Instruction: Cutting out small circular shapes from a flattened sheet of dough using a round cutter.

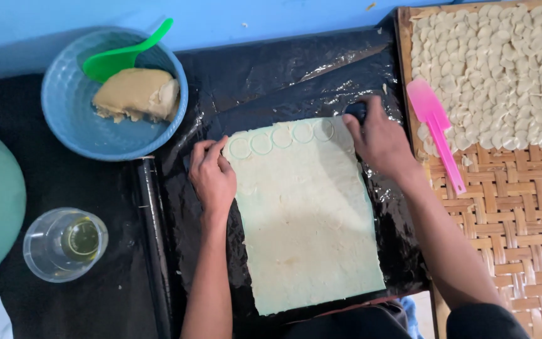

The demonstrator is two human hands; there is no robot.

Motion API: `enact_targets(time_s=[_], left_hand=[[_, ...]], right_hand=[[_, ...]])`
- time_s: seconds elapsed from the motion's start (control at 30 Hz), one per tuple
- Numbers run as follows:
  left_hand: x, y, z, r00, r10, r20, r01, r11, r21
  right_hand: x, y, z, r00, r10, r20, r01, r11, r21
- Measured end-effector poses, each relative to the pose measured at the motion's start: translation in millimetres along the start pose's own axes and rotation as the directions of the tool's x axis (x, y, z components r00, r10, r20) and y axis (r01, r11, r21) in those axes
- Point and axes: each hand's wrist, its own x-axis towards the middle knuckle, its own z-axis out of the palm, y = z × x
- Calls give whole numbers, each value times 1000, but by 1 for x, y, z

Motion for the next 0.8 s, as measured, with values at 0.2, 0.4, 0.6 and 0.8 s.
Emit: enact_targets(time_s=[0.2, 0.4, 0.6, 0.8], left_hand=[[0, -1, 0, 1000, 15, -4, -15, 1000, 3], [0, 1, -1, 1000, -13, 6, 13, 1000, -3], [1, 2, 0, 1000, -10, 9, 10, 1000, -1], [1, 2, 2, 999, -38, 20, 37, 998, 42]], right_hand=[[-18, 3, 6, 997, -82, 12, 83, 989, -123], [-4, 6, 23, 990, -111, 89, 133, 944, -301], [9, 3, 40, 992, -14, 123, 74, 869, -490], [19, 4, 29, 949, -51, 311, 213, 829, -517]])
